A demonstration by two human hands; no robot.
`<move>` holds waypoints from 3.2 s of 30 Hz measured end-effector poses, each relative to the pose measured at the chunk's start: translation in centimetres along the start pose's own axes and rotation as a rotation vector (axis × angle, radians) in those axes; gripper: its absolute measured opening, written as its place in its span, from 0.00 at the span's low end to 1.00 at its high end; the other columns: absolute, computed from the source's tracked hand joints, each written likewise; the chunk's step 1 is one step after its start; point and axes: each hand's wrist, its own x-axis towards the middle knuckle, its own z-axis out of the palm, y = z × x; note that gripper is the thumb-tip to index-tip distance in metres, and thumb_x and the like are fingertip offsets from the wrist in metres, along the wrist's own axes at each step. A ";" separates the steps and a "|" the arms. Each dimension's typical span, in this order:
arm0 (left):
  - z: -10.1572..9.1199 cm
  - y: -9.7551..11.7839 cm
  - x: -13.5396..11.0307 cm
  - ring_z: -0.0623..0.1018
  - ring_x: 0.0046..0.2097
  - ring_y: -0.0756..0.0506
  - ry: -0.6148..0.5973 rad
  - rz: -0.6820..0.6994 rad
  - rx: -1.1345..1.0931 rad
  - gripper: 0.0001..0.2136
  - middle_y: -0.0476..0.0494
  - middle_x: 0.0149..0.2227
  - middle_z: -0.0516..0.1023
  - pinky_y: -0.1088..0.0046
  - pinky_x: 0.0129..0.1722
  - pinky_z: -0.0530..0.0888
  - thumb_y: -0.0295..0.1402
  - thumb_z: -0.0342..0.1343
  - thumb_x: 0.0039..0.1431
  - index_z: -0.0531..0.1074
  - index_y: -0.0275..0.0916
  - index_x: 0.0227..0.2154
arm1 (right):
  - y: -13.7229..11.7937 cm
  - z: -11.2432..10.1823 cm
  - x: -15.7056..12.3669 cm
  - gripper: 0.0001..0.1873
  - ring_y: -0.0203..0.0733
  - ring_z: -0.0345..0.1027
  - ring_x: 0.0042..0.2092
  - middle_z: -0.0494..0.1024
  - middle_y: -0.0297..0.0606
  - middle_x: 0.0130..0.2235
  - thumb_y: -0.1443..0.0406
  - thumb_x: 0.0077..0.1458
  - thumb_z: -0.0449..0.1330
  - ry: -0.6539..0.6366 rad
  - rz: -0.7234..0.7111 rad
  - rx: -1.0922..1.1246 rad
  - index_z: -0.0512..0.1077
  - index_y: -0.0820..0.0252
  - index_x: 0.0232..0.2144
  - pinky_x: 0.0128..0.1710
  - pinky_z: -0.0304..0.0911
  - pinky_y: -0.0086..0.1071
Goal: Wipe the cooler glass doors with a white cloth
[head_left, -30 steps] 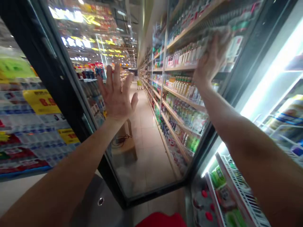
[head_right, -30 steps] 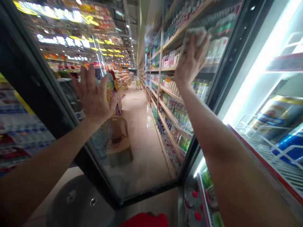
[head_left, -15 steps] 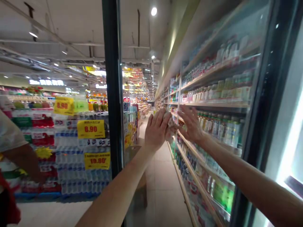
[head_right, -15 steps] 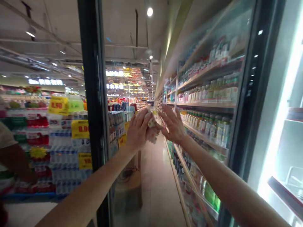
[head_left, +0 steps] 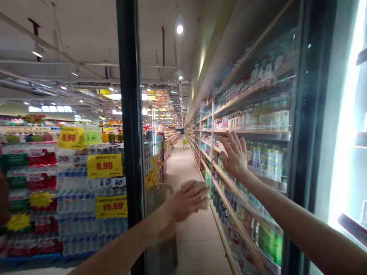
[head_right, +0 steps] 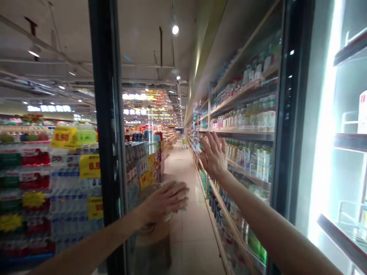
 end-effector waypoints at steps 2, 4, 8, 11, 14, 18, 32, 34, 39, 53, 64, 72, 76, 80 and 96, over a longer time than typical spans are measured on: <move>-0.5 -1.1 -0.2 0.56 0.63 0.44 -0.045 0.048 -0.003 0.16 0.50 0.60 0.61 0.61 0.63 0.53 0.36 0.48 0.60 0.64 0.46 0.51 | 0.1 0.0 -0.5 0.25 0.44 0.42 0.66 0.57 0.43 0.62 0.64 0.58 0.46 0.012 -0.030 -0.003 0.57 0.55 0.58 0.62 0.40 0.46; -1.9 -5.0 0.8 0.56 0.63 0.41 -0.006 -0.143 0.044 0.18 0.45 0.61 0.60 0.57 0.62 0.54 0.35 0.49 0.60 0.60 0.44 0.54 | 0.1 0.0 -0.9 0.24 0.44 0.42 0.65 0.59 0.44 0.61 0.65 0.58 0.46 0.035 -0.051 -0.006 0.58 0.56 0.57 0.62 0.41 0.45; -3.9 -10.8 3.7 0.52 0.64 0.35 0.268 -0.744 0.149 0.18 0.37 0.62 0.54 0.49 0.60 0.54 0.31 0.46 0.61 0.58 0.40 0.55 | 0.1 0.1 -1.0 0.24 0.44 0.43 0.65 0.60 0.45 0.61 0.65 0.57 0.47 0.043 -0.055 -0.002 0.59 0.56 0.56 0.62 0.41 0.46; -2.6 -8.7 4.5 0.54 0.64 0.38 0.203 -0.369 0.144 0.18 0.40 0.61 0.56 0.54 0.60 0.56 0.32 0.48 0.60 0.59 0.42 0.54 | 0.0 0.1 -1.0 0.23 0.45 0.44 0.65 0.61 0.45 0.60 0.65 0.58 0.48 0.056 -0.053 0.009 0.59 0.55 0.56 0.62 0.41 0.46; -1.5 -7.1 5.1 0.58 0.62 0.43 0.055 0.045 0.111 0.19 0.45 0.59 0.61 0.60 0.61 0.56 0.36 0.50 0.59 0.60 0.46 0.53 | 0.0 0.0 -1.0 0.23 0.45 0.45 0.65 0.62 0.46 0.60 0.66 0.57 0.49 0.075 -0.069 0.022 0.59 0.56 0.56 0.62 0.41 0.47; -3.8 -13.2 7.2 0.58 0.62 0.39 0.121 -0.414 0.171 0.18 0.41 0.59 0.61 0.54 0.59 0.58 0.37 0.46 0.61 0.60 0.44 0.54 | 0.1 0.2 -1.1 0.25 0.45 0.46 0.65 0.62 0.45 0.60 0.67 0.56 0.49 0.096 -0.084 0.027 0.58 0.55 0.57 0.62 0.41 0.47; -5.1 -15.3 9.9 0.57 0.62 0.38 0.155 -0.549 0.187 0.17 0.40 0.59 0.61 0.51 0.58 0.57 0.36 0.47 0.61 0.62 0.42 0.52 | 0.1 0.6 -1.1 0.25 0.46 0.47 0.64 0.64 0.47 0.58 0.67 0.57 0.48 0.110 -0.072 0.025 0.56 0.58 0.58 0.61 0.43 0.48; -6.6 -17.8 10.2 0.55 0.62 0.35 0.278 -0.881 0.223 0.18 0.37 0.60 0.58 0.49 0.58 0.56 0.34 0.47 0.60 0.60 0.39 0.53 | 0.0 0.6 -1.1 0.26 0.45 0.47 0.64 0.64 0.48 0.58 0.67 0.57 0.48 0.119 -0.062 0.027 0.55 0.59 0.59 0.61 0.44 0.48; -4.4 -14.5 11.1 0.57 0.62 0.36 0.181 -0.517 0.181 0.16 0.38 0.60 0.59 0.52 0.59 0.56 0.35 0.45 0.61 0.63 0.40 0.51 | 0.0 0.6 -1.2 0.32 0.47 0.50 0.63 0.62 0.48 0.60 0.67 0.56 0.49 0.150 -0.045 0.056 0.48 0.58 0.62 0.60 0.47 0.49; -4.4 -14.6 9.7 0.56 0.63 0.36 0.231 -0.548 0.220 0.19 0.36 0.61 0.58 0.53 0.59 0.56 0.36 0.45 0.61 0.59 0.39 0.55 | 0.0 0.8 -1.2 0.30 0.47 0.52 0.62 0.63 0.47 0.59 0.67 0.57 0.48 0.154 -0.043 0.053 0.50 0.57 0.62 0.59 0.50 0.49; -6.6 -19.0 8.7 0.54 0.64 0.37 0.333 -0.820 0.257 0.20 0.37 0.62 0.57 0.49 0.60 0.55 0.33 0.44 0.61 0.58 0.40 0.56 | 0.2 0.8 -1.3 0.32 0.48 0.53 0.62 0.63 0.48 0.58 0.67 0.56 0.49 0.156 -0.048 0.068 0.49 0.57 0.62 0.58 0.51 0.49; -2.8 -12.1 8.1 0.58 0.63 0.43 0.054 0.025 0.141 0.20 0.43 0.60 0.61 0.58 0.61 0.56 0.39 0.50 0.59 0.60 0.47 0.54 | 0.1 0.8 -1.3 0.29 0.48 0.53 0.62 0.63 0.47 0.59 0.68 0.56 0.49 0.158 -0.045 0.075 0.52 0.57 0.60 0.59 0.49 0.49; -4.9 -15.9 8.2 0.55 0.63 0.38 0.178 -0.479 0.194 0.20 0.39 0.61 0.58 0.53 0.60 0.56 0.36 0.48 0.60 0.59 0.42 0.55 | 0.2 0.8 -1.3 0.29 0.48 0.53 0.62 0.64 0.47 0.58 0.68 0.56 0.49 0.158 -0.041 0.071 0.53 0.57 0.60 0.59 0.49 0.49; -5.2 -15.9 8.6 0.55 0.63 0.34 0.281 -0.749 0.249 0.19 0.34 0.61 0.58 0.50 0.59 0.57 0.33 0.44 0.62 0.59 0.39 0.56 | 0.1 0.7 -1.2 0.29 0.48 0.53 0.62 0.65 0.46 0.58 0.67 0.56 0.49 0.165 -0.045 0.070 0.53 0.56 0.60 0.59 0.49 0.48; -2.7 -12.9 10.1 0.55 0.64 0.45 0.228 -0.375 0.098 0.25 0.36 0.60 0.62 0.64 0.62 0.55 0.31 0.44 0.60 0.50 0.32 0.60 | -4.1 0.9 3.5 0.33 0.46 0.46 0.64 0.50 0.42 0.65 0.69 0.58 0.45 0.206 -0.131 0.385 0.42 0.52 0.64 0.59 0.54 0.49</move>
